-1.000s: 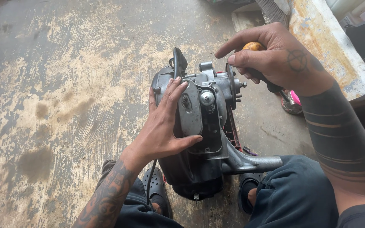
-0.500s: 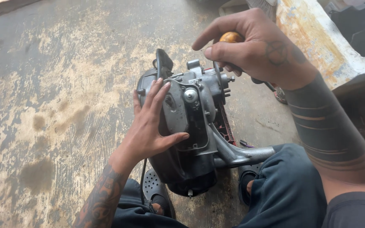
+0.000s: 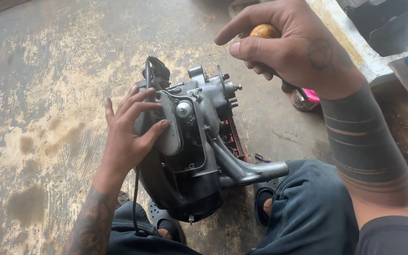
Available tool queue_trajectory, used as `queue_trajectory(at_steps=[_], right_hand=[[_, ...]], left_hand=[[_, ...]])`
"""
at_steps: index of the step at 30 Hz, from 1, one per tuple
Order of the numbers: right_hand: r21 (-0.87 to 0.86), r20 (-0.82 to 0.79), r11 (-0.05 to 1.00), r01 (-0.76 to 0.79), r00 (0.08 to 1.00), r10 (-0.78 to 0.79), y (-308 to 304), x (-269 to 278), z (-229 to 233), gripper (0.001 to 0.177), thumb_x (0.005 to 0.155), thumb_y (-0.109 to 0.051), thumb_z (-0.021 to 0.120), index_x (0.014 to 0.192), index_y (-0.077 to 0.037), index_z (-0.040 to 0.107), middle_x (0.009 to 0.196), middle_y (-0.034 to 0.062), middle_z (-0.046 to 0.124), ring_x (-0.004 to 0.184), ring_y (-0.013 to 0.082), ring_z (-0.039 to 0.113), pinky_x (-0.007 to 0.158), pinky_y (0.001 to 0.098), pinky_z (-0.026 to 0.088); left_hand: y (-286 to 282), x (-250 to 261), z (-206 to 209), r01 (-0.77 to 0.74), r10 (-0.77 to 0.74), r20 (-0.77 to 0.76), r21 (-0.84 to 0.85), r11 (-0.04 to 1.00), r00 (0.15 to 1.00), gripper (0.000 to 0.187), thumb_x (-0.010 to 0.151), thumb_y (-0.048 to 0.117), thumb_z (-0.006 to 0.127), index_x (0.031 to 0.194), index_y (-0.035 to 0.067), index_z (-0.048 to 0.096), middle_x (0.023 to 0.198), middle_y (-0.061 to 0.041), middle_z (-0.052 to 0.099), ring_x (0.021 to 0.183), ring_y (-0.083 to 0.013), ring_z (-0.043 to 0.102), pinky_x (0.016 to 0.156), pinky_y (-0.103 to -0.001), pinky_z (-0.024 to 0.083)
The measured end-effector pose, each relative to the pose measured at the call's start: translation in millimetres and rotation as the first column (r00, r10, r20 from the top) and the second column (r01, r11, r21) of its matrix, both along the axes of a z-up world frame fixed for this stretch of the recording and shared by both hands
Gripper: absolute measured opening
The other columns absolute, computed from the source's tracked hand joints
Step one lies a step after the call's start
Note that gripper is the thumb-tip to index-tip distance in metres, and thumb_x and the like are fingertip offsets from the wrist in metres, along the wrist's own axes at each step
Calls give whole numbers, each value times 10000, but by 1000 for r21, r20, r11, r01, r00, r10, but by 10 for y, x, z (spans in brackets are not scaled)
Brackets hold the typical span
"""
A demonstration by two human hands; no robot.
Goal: The person sits on the floor and uses a screwdriver to remove a metal cover from a small engine. They then use the screwdriver to adjust internal components and reattach the cover.
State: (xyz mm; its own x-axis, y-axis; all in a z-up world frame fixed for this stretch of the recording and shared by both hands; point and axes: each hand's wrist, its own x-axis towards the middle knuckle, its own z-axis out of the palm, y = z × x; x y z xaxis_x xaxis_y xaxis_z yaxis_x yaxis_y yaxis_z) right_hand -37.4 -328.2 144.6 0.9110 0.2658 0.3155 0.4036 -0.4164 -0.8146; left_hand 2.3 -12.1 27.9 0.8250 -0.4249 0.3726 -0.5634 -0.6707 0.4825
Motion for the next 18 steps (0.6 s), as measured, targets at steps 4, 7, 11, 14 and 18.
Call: queue_trajectory(at_steps=[4, 7, 11, 14, 18], right_hand=[[-11, -15, 999, 38, 999, -38, -58, -54, 35, 270, 995, -98, 596, 1216, -8, 722, 677, 39, 556, 506, 94, 475, 411, 212, 383], [-14, 54, 1000, -18, 998, 18, -82, -41, 13, 266, 1017, -79, 582, 1230, 26, 701, 688, 50, 556, 510, 101, 484, 421, 211, 401], [12, 14, 1000, -2, 1000, 1, -50, -52, 30, 262, 1013, -90, 582, 1228, -8, 707, 686, 25, 539, 528, 82, 464, 423, 199, 366], [27, 7, 1000, 5, 1000, -5, -31, -56, 46, 255, 1006, -97, 596, 1218, -16, 712, 689, 18, 534, 528, 77, 460, 424, 197, 359], [5, 37, 1000, -9, 999, 9, -22, -75, 97, 264, 996, -71, 592, 1216, 28, 699, 691, 51, 545, 486, 98, 457, 391, 219, 362]], left_hand=[[1, -3, 26, -5, 4, -40, -22, 1000, 999, 325, 787, 326, 838, 1050, 175, 722, 1436, -41, 642, 1494, -287, 415, 1204, -696, -119], [-3, -23, 27, -3, 2, -18, -19, 1000, 1000, 325, 796, 315, 834, 1061, 163, 724, 1412, -62, 653, 1481, -303, 434, 1207, -704, -95], [-5, -42, 55, 26, -30, -48, -84, 996, 998, 291, 837, 290, 784, 1068, 124, 724, 1428, -109, 636, 1484, -334, 433, 1209, -717, -52], [41, -39, 50, 57, -67, -86, -123, 991, 994, 329, 845, 254, 743, 1147, 131, 702, 1472, -84, 601, 1519, -337, 380, 1199, -740, -78], [103, -55, 55, 121, -131, -56, -155, 980, 990, 373, 848, 77, 674, 1206, 178, 701, 1499, -32, 578, 1548, -311, 354, 1258, -711, -64]])
